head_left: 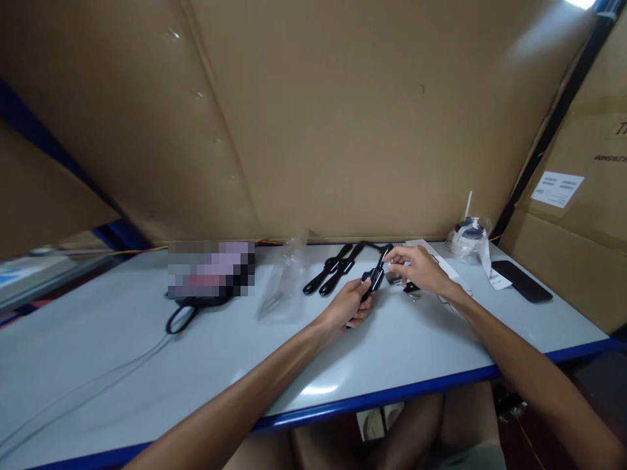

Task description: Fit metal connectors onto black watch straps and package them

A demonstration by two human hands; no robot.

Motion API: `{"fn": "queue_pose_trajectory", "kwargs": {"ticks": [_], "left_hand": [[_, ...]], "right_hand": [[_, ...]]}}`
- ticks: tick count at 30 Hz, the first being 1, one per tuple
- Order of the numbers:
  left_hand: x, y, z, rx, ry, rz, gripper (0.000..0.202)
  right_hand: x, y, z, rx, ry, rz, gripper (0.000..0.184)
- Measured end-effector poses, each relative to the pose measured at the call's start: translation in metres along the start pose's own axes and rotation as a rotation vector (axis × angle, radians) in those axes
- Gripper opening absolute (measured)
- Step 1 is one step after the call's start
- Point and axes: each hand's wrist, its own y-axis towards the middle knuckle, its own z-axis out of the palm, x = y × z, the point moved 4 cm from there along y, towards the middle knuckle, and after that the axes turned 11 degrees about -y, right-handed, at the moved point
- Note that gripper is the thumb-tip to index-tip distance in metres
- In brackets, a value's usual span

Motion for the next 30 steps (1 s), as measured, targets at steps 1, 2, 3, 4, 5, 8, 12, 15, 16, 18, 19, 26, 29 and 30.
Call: {"fn": "queue_pose_trajectory", "kwargs": {"ticks": [1, 2, 3, 4, 5, 8, 12, 15, 16, 18, 19, 26, 29, 30], "left_hand": [[0.001, 0.000, 0.000, -0.002, 0.013, 0.000, 0.027], [0.001, 0.000, 0.001, -0.008, 0.029, 0.002, 0.026], [0.002, 0.000, 0.002, -0.015, 0.048, 0.004, 0.025], [0.002, -0.001, 0.003, -0.021, 0.068, 0.003, 0.025], [0.002, -0.001, 0.004, -0.027, 0.091, -0.002, 0.024], [0.002, -0.003, 0.008, -0.043, 0.152, -0.017, 0.022], [0.002, -0.002, 0.010, -0.052, 0.192, -0.017, 0.022], [0.005, 0.000, 0.009, -0.057, 0.204, -0.003, 0.020], [0.005, 0.000, 0.009, -0.063, 0.211, 0.000, 0.020], [0.007, 0.001, 0.008, -0.069, 0.219, 0.004, 0.020], [0.007, 0.001, 0.008, -0.067, 0.219, 0.009, 0.020], [0.005, 0.000, 0.006, -0.046, 0.158, 0.014, 0.020], [0.005, 0.000, 0.004, -0.051, 0.150, 0.012, 0.021], [0.005, 0.000, 0.004, -0.049, 0.151, 0.013, 0.021]], "right_hand": [[0.003, -0.001, 0.001, -0.011, 0.021, -0.005, 0.012], [0.005, -0.001, 0.003, -0.027, 0.035, -0.004, 0.012], [0.006, -0.002, 0.005, -0.042, 0.041, 0.003, 0.012], [0.007, -0.002, 0.007, -0.046, 0.036, 0.009, 0.012], [0.007, -0.003, 0.010, -0.042, 0.017, 0.009, 0.010], [0.010, -0.004, 0.019, -0.031, -0.065, -0.015, 0.012], [0.015, -0.005, 0.024, -0.030, -0.105, -0.039, 0.016], [0.022, -0.006, 0.023, -0.016, -0.150, -0.054, 0.012], [0.025, -0.006, 0.022, -0.013, -0.168, -0.066, 0.012], [0.029, -0.007, 0.021, -0.008, -0.201, -0.093, 0.012], [0.030, -0.008, 0.021, -0.004, -0.207, -0.101, 0.013], [0.003, 0.000, 0.015, -0.036, 0.245, 0.116, 0.010], [-0.007, 0.003, 0.015, -0.031, 0.422, 0.187, 0.018], [-0.008, 0.003, 0.015, -0.031, 0.462, 0.211, 0.019]]}}
